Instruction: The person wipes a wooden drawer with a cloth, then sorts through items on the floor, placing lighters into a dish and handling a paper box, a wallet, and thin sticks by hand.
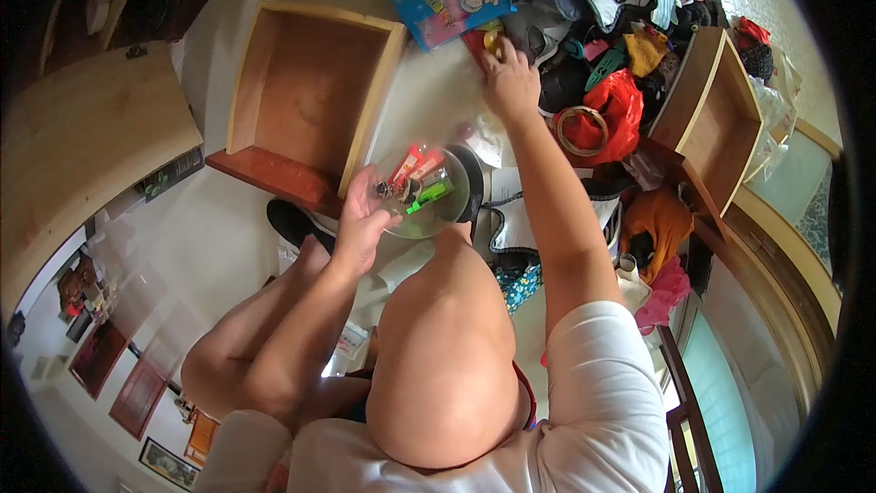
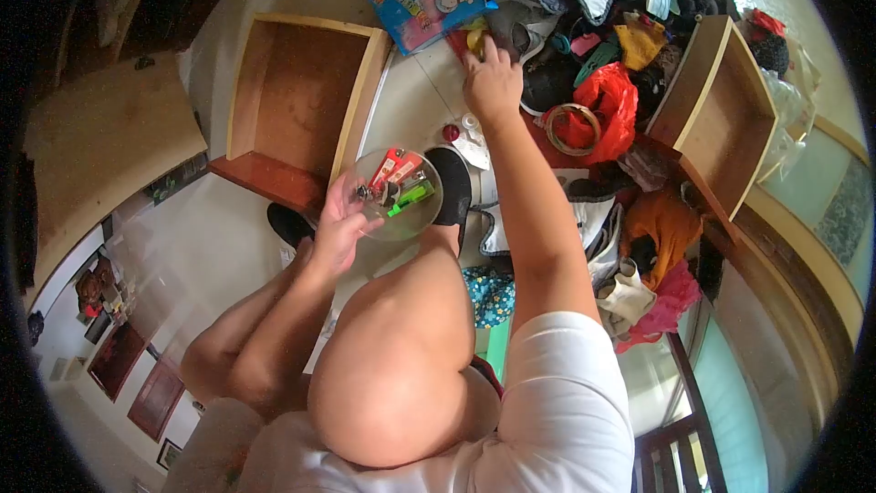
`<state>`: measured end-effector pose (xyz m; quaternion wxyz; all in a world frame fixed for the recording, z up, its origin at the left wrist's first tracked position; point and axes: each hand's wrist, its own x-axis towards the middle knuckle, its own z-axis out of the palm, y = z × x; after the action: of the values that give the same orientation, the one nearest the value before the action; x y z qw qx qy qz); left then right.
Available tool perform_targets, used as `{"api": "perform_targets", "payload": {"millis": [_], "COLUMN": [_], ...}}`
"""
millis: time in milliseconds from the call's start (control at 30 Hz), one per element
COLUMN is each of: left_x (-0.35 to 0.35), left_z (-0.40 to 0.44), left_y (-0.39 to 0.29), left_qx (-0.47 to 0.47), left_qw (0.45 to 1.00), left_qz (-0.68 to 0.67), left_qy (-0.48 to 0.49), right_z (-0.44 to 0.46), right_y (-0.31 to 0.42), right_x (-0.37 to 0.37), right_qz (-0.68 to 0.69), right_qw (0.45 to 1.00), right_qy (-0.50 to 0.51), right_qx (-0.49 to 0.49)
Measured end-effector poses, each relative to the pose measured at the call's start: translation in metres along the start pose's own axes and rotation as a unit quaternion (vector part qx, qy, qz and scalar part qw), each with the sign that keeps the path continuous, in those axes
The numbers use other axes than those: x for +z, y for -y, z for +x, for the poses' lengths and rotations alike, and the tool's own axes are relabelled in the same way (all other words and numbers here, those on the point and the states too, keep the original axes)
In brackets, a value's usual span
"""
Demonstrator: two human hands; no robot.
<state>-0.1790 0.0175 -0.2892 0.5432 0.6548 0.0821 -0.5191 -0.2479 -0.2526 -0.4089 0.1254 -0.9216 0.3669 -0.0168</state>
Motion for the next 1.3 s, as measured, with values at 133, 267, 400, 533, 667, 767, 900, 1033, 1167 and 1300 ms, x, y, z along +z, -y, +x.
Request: {"api": "perform_targets", "payload": {"millis": [133,267,400,533,667,767,900,1033,1167,1300], "left_x": [-0.008,-0.011,-0.007,-0.002,-0.006,-0.012,-0.014,-0.015,-0.015,-0.014], "left_z": [0.003,0.002,-0.001,-0.002,0.002,0.002,0.001,-0.005,-0.006,-0.005], "left_y": [0.009,0.018,0.014,0.011,0.012,0.018,0.023,0.026,0.026,0.02], "left_qx": [-0.007,-0.023,-0.018,-0.018,-0.021,-0.03,-0.024,-0.027,-0.031,-0.033], "left_qw": [1.0,0.999,1.0,0.999,0.999,0.999,0.999,0.999,0.999,0.998], "left_qz": [0.0,0.006,-0.002,-0.02,-0.01,0.0,0.0,0.007,0.011,0.009], "left_qy": [-0.009,-0.028,-0.019,-0.034,-0.023,-0.029,-0.029,-0.032,-0.038,-0.045], "right_z": [-0.042,-0.042,-0.009,0.009,0.008,-0.011,-0.06,-0.079,-0.082,-0.085], "right_y": [-0.006,-0.012,-0.003,-0.001,-0.005,-0.01,-0.003,0.009,0.016,-0.004], "right_x": [0.001,-0.01,-0.01,0.023,0.008,-0.008,-0.003,-0.004,0.016,0.027], "right_qz": [-0.007,0.145,0.096,0.045,0.187,0.333,0.277,0.234,0.175,0.604], "right_qw": [1.0,0.987,0.989,0.993,0.966,0.938,0.957,0.956,0.973,0.721], "right_qy": [-0.006,0.054,-0.026,0.021,-0.089,-0.014,0.075,0.069,0.084,0.1], "right_qx": [-0.028,0.039,0.11,0.11,0.152,0.096,0.031,0.162,0.126,0.324]}}
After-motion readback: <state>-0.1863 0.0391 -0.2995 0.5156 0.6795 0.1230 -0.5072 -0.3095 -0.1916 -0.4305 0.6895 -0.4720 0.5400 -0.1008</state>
